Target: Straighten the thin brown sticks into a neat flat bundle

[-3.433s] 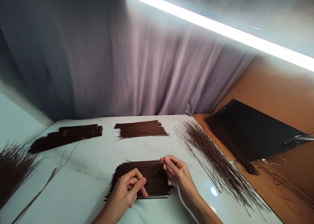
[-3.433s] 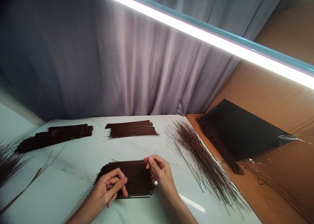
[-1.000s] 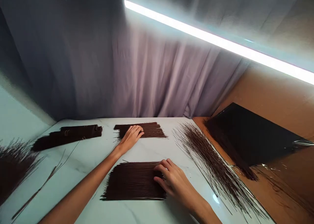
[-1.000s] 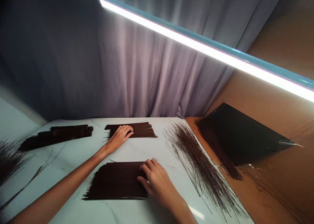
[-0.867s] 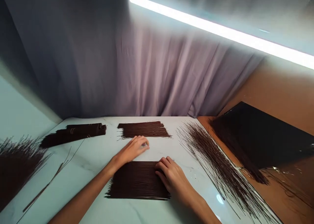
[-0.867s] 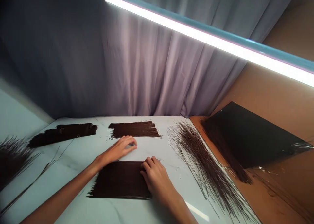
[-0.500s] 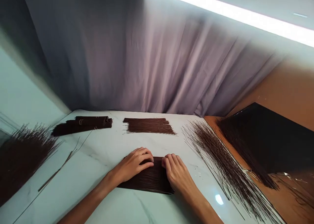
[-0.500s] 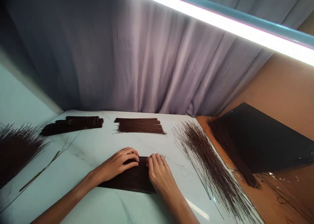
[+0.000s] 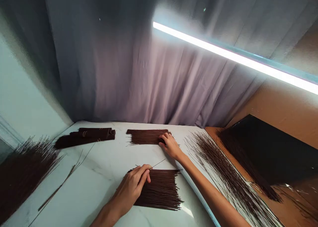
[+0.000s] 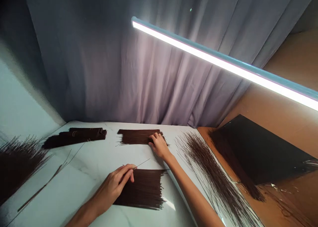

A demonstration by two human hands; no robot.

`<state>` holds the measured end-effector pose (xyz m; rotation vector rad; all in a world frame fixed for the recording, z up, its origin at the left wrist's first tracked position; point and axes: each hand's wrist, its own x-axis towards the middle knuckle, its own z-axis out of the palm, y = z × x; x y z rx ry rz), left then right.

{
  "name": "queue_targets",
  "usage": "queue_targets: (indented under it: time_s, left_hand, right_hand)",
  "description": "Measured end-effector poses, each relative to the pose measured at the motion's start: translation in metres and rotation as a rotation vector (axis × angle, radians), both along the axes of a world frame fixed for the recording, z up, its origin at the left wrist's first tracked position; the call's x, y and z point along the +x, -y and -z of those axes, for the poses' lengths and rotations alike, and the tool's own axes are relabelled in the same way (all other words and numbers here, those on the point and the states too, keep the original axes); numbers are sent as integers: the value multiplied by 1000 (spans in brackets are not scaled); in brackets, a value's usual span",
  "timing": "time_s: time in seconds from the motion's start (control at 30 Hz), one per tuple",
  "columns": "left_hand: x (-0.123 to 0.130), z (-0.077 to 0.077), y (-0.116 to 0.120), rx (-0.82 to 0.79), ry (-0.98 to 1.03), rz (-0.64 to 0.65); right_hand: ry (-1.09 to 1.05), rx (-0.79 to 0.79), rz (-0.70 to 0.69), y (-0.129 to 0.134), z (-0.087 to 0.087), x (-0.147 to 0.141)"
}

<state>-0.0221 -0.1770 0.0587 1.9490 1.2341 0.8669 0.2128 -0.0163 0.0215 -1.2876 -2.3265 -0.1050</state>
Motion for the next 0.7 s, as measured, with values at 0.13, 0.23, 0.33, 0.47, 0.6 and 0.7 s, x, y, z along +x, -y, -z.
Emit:
queue_targets:
  time_s: [0.13, 0.23, 0.33, 0.47, 0.6, 0.7]
  left_hand:
    - [0, 5, 0, -27, 52, -85]
    - [1, 14, -4, -101, 139, -114]
    - [2, 24, -10, -174, 216, -123]
    - [2, 28, -12, -215, 314, -123]
    - [4, 24, -10, -222, 341, -117]
    - [6, 23, -8, -221, 363, -130]
  right_hand:
    - [138, 39, 27, -21, 16, -10]
    - [234, 68, 6, -18, 19, -12]
    - [294, 86, 4, -17, 19, -10]
    - [314, 80, 15, -23, 19, -7]
    - [310, 67, -2, -26, 19, -6]
    - [314, 68, -21, -25, 18, -8]
